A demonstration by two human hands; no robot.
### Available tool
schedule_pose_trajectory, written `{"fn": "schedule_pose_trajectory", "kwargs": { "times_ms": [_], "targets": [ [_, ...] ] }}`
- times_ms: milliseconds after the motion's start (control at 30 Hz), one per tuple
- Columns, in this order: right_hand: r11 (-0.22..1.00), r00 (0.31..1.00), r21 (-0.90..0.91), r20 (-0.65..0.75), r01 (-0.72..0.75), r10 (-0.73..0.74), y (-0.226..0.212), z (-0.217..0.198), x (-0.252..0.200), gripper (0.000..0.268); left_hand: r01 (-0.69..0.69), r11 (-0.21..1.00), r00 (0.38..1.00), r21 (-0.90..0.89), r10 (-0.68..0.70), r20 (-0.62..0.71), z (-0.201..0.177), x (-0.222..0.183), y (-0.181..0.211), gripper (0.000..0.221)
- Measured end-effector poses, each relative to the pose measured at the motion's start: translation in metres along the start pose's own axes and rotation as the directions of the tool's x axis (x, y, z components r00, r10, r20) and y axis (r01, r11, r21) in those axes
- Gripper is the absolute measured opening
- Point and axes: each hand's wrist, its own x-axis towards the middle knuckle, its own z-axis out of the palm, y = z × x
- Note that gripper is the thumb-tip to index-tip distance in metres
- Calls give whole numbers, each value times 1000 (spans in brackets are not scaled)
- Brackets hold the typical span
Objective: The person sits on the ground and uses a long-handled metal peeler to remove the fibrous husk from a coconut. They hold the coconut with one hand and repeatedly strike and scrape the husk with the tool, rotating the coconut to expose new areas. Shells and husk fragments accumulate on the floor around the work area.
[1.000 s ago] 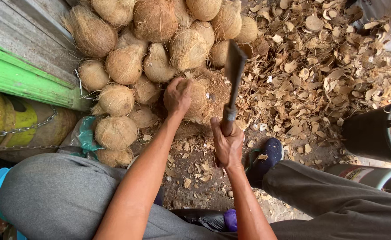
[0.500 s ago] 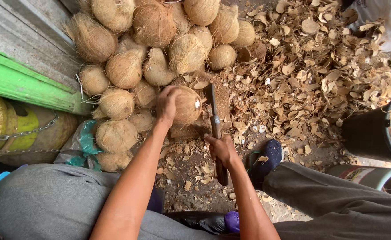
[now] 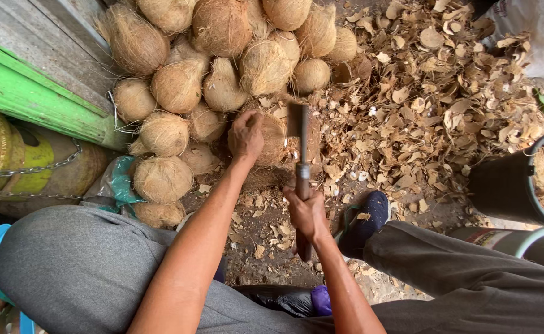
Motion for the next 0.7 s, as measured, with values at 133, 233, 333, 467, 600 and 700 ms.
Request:
{"fn": "schedule_pose_trajectory", "kwargs": {
  "times_ms": [133, 233, 333, 467, 600, 700],
  "targets": [
    [990, 993, 77, -15, 120, -119, -17, -16, -1, 20, -179, 971, 983, 160, 184, -18, 5, 7, -5, 33],
    [920, 924, 119, -137, 373, -357, -18, -12, -1, 32, -117, 989, 993, 89, 118, -12, 0, 1, -12, 33],
    [933, 940, 131, -116, 334, -320, -15, 2, 1, 40, -225, 962, 973, 157, 230, -17, 3, 0, 1, 29],
    [977, 999, -212, 3, -40, 41, -16, 3, -2, 34, -238, 971, 969, 30, 239, -68, 0, -4, 10, 31],
    [960, 954, 10, -112, 280, -278, -12, -9, -5, 37, -288, 944, 949, 164, 304, -82, 5, -11, -1, 34],
    [971, 962, -15, -136, 237, -237, -14, -5, 5, 32, -380, 905, 912, 188, 401, -87, 4, -5, 2, 40]
  ]
}}
